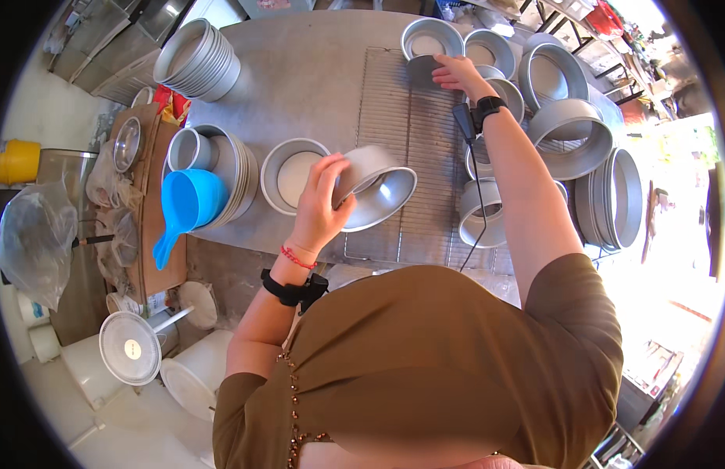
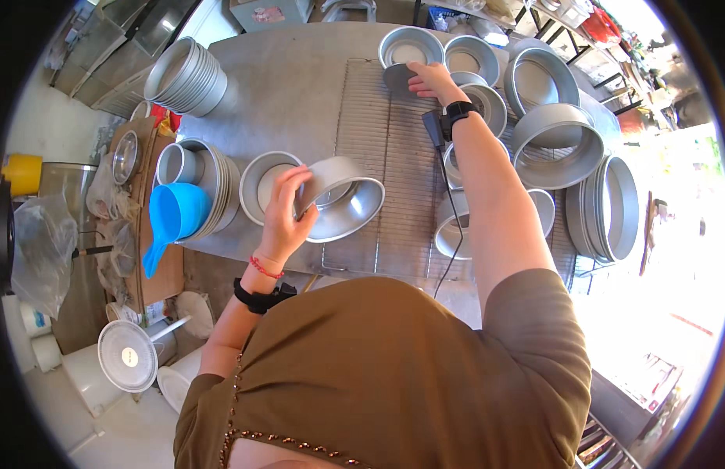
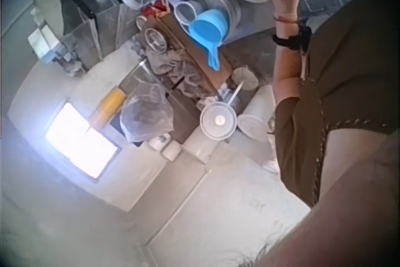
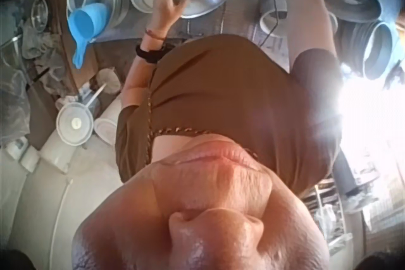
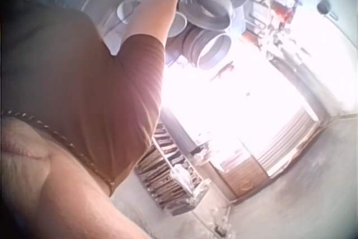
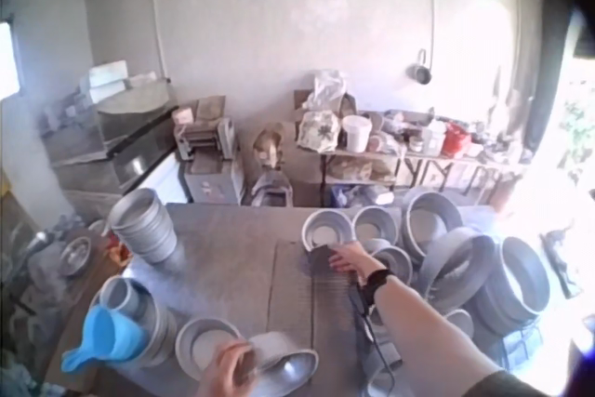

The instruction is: Organizing and stacking various sizes of metal cake pans and lids on a table.

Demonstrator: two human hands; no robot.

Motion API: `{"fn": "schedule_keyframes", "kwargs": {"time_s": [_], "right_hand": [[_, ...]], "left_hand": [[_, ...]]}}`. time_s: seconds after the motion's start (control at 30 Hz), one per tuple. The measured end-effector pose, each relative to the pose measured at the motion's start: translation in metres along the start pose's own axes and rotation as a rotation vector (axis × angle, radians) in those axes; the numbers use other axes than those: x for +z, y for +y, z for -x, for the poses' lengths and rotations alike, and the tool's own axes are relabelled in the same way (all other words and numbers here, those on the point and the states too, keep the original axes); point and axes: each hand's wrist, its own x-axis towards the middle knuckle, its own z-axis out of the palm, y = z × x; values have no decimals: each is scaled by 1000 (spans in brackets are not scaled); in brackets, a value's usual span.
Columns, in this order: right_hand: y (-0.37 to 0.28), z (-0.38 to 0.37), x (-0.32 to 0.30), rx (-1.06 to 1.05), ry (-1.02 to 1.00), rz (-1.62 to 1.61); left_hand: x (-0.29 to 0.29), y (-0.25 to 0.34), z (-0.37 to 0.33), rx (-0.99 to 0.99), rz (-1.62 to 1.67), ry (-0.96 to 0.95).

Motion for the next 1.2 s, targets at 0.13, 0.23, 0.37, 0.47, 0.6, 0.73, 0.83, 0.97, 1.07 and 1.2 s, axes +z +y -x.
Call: {"fn": "schedule_keyframes", "kwargs": {"time_s": [0.13,0.23,0.37,0.47,0.6,0.73,0.83,0.97,1.07,1.2], "right_hand": [[8,-31,0,23,-28,108],[12,-42,0,42,-30,158],[7,-43,-2,58,-82,118],[5,-32,-7,-26,5,36],[-12,20,-25,-139,58,-113],[-24,90,-39,-242,40,-175],[-13,142,-40,-286,116,-232],[11,193,-30,-208,82,-230],[31,215,-26,-152,92,-258],[47,230,-25,-97,129,-282]], "left_hand": [[7,-6,-4,-11,10,-15],[14,-8,-12,-28,24,-33],[32,-17,-38,32,13,-55],[55,-26,-68,81,21,-47],[97,-49,-117,98,61,-42],[137,-67,-169,179,75,5],[171,-78,-195,207,102,20],[200,-95,-214,211,118,111],[207,-106,-219,204,-38,112],[203,-100,-215,68,-85,97]]}}
